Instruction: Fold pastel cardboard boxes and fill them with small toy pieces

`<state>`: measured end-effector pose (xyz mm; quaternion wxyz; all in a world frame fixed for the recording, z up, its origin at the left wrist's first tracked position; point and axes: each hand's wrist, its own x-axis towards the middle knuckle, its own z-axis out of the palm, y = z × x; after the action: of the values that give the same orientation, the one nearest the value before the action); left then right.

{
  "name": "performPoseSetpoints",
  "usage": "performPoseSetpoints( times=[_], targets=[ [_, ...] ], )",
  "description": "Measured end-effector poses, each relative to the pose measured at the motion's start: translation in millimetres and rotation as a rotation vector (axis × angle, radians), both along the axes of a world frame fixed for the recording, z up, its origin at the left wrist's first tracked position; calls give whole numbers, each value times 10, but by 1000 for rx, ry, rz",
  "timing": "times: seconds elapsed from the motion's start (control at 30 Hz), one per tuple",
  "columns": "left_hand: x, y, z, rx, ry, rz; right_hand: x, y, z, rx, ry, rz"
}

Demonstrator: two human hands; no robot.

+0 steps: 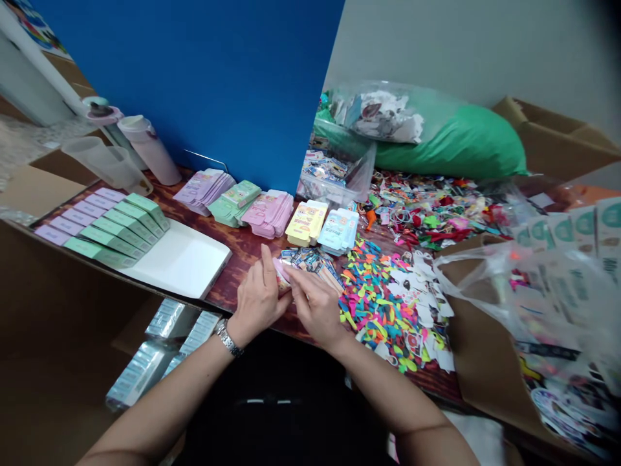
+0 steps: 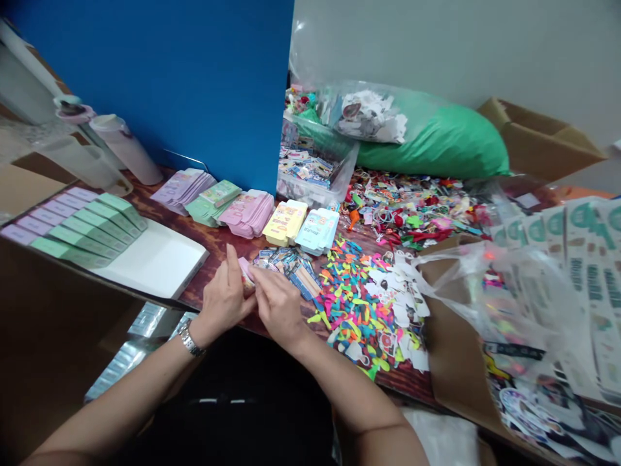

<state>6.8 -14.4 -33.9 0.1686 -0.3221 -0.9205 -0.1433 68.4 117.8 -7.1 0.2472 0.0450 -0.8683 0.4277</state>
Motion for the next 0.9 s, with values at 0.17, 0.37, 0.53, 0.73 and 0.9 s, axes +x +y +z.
performPoseSetpoints(
  times=[0.17, 0.37, 0.53, 0.73, 0.9],
  targets=[
    [36, -13, 4, -77, 3, 0, 53, -110, -144, 20, 46, 26],
    [14, -80, 50, -100, 4, -96, 31, 13, -261, -242, -134, -12],
    [-14, -210, 60, 309, 44, -243, -40, 138, -359, -982, -223, -210],
    [87, -94, -113, 705, -471, -376, 87, 1, -365, -1176, -449, 25],
    [45, -108, -212, 686, -398, -318, 181, 588, -430, -161, -475, -57]
  ],
)
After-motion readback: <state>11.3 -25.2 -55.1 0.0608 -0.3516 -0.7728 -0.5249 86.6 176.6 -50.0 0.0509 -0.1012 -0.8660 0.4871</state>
